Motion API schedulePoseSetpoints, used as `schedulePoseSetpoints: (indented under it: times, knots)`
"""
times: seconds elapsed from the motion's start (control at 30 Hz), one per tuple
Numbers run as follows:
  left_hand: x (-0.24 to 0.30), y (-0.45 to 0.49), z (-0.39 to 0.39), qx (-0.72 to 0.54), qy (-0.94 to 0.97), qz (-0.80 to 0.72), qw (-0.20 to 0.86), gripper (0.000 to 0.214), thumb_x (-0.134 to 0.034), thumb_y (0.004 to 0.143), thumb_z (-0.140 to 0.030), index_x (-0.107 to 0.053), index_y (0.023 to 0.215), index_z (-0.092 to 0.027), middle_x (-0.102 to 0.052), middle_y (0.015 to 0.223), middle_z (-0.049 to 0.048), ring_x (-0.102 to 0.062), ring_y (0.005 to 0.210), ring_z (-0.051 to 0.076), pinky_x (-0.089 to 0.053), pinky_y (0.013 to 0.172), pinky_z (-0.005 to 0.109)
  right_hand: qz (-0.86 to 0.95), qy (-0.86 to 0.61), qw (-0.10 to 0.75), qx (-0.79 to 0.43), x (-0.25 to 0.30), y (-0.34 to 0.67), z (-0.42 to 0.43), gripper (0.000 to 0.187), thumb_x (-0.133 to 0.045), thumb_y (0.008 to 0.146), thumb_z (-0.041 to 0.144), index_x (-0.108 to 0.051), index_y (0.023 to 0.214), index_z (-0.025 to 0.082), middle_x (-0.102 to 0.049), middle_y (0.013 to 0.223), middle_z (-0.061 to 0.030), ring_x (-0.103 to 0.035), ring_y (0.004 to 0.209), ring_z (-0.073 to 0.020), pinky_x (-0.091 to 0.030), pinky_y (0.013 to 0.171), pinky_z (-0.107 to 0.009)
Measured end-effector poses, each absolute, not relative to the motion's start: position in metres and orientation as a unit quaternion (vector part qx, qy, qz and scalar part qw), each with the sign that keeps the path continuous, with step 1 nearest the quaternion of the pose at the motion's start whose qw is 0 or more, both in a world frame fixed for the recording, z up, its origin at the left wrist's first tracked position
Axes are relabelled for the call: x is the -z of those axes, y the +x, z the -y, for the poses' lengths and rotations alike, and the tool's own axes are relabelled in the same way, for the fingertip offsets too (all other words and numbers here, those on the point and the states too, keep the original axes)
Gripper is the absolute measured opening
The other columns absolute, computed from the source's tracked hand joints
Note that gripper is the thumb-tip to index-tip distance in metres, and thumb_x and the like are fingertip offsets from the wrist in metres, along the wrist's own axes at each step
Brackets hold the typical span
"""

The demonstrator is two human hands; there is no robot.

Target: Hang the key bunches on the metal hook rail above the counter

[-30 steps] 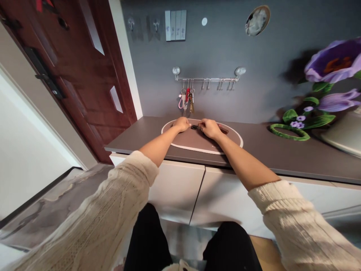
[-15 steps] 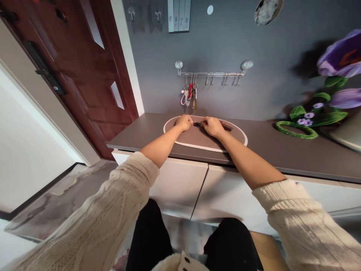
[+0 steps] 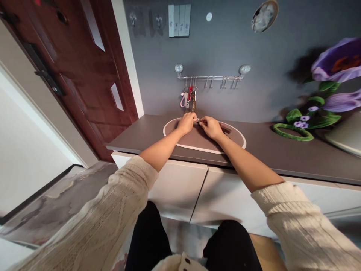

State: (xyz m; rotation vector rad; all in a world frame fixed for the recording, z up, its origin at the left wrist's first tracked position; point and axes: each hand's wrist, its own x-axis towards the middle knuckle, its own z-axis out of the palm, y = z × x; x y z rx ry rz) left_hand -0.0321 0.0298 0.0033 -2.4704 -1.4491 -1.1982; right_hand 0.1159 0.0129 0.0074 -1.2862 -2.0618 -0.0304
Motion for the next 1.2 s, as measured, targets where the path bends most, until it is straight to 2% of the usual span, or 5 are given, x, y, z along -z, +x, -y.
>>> schedulePoseSetpoints:
  times: [0.2,0.63,0.9,1.2]
  knots:
    - [-0.005,-0.028,-0.030,0.412,-0.794,0.447,0.012,0.013,-0.040,0.083,-0.014,-0.050,0.075,-0.017,-0.056,0.085,0.0047,-0.046,0.083,0.016,-0.035,0.077,0.027,0.783,-0.484,0.390,0.006,-0.009,0.116,-0.012,0.015,-0.048,0.077,0.023,-0.061,0.080,0.015,-0.063,0.078,-0.0059,-0.054,0.072,-0.0153,-0.038,0.071,-0.027]
    - [-0.002,-0.020,-0.031,0.475,-0.760,0.444,0.005,0.012,-0.040,0.084,-0.017,-0.051,0.079,-0.018,-0.057,0.086,0.0041,-0.049,0.086,0.015,-0.037,0.080,0.027,0.751,-0.491,0.439,-0.040,-0.015,0.116,-0.013,0.015,-0.046,0.077,0.026,-0.058,0.074,0.017,-0.062,0.072,-0.0037,-0.052,0.065,-0.0138,-0.039,0.068,-0.026]
    - [-0.004,-0.018,-0.029,0.458,-0.748,0.480,0.011,0.017,-0.038,0.086,-0.023,-0.054,0.085,-0.017,-0.058,0.091,0.0059,-0.051,0.089,0.016,-0.037,0.081,0.028,0.739,-0.489,0.464,-0.008,-0.022,0.123,-0.021,0.017,-0.044,0.077,0.027,-0.058,0.075,0.017,-0.061,0.075,-0.0049,-0.051,0.069,-0.0145,-0.039,0.070,-0.027]
    - [-0.004,-0.016,-0.029,0.425,-0.753,0.503,0.013,0.021,-0.036,0.087,-0.026,-0.055,0.085,-0.017,-0.058,0.090,0.0066,-0.052,0.089,0.016,-0.038,0.080,0.029,0.677,-0.514,0.524,-0.051,-0.055,0.128,-0.038,0.018,-0.046,0.075,0.030,-0.058,0.075,0.016,-0.062,0.075,-0.0046,-0.052,0.068,-0.0145,-0.040,0.069,-0.028]
